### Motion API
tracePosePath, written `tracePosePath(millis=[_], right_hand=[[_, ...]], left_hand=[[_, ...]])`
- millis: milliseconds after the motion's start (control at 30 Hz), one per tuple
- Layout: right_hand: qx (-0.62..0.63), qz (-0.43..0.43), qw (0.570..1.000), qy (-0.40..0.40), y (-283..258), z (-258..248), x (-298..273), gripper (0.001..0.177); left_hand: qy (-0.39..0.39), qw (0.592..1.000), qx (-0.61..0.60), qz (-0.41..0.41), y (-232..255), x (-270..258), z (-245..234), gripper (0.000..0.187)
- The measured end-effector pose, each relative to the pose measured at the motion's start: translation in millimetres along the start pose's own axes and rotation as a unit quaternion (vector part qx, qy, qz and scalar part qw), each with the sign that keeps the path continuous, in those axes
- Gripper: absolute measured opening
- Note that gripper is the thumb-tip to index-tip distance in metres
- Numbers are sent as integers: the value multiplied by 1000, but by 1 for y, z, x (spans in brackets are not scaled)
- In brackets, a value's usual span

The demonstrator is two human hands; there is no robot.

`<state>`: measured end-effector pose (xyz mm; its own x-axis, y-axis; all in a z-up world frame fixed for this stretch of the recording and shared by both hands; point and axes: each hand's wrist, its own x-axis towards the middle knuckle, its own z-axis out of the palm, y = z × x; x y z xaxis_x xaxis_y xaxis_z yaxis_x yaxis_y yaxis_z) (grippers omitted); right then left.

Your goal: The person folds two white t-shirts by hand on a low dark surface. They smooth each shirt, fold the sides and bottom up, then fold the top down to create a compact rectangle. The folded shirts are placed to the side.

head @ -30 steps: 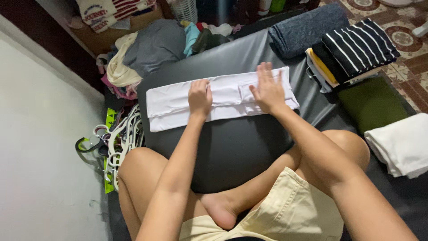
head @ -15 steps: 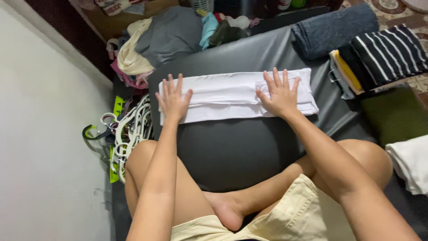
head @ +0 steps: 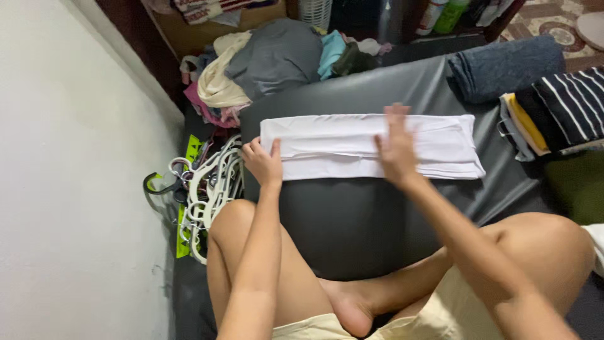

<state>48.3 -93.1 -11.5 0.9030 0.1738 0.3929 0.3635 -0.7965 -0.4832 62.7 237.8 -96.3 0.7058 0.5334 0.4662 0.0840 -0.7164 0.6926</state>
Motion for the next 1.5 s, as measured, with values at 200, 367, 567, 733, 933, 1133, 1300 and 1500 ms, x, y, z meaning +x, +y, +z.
tracePosePath(millis=[200,367,567,733,933,1133,1300,1500], right_hand=[[282,-41,959,-8,-116,101,21,73],[368,9,930,-4,-139,149,52,79],[445,59,894,-5,-129,149,58,86],[537,95,838,-11,-115,130,59,91],[496,122,860,7,-90,111,46,93],[587,114,802,1,-70,122,44,96],[544,110,832,8,-74,120,42,87],[515,91,852,20,-79,121,44,83]], left_hand=[[-46,992,-70,-92,-32,13,10,68],[-176,976,-13,-129,-45,33,-5,77],[-288,942,38,-169,-13,53,-35,63],[-208,969,-61,-116,-30,44,-6,40],[-332,848,-265,-316,-84,58,41,30],[-311,898,-245,-194,-77,64,33,24],[-257,947,-162,-100,-67,64,31,35],[-376,815,-334,-288,-35,67,-5,31]])
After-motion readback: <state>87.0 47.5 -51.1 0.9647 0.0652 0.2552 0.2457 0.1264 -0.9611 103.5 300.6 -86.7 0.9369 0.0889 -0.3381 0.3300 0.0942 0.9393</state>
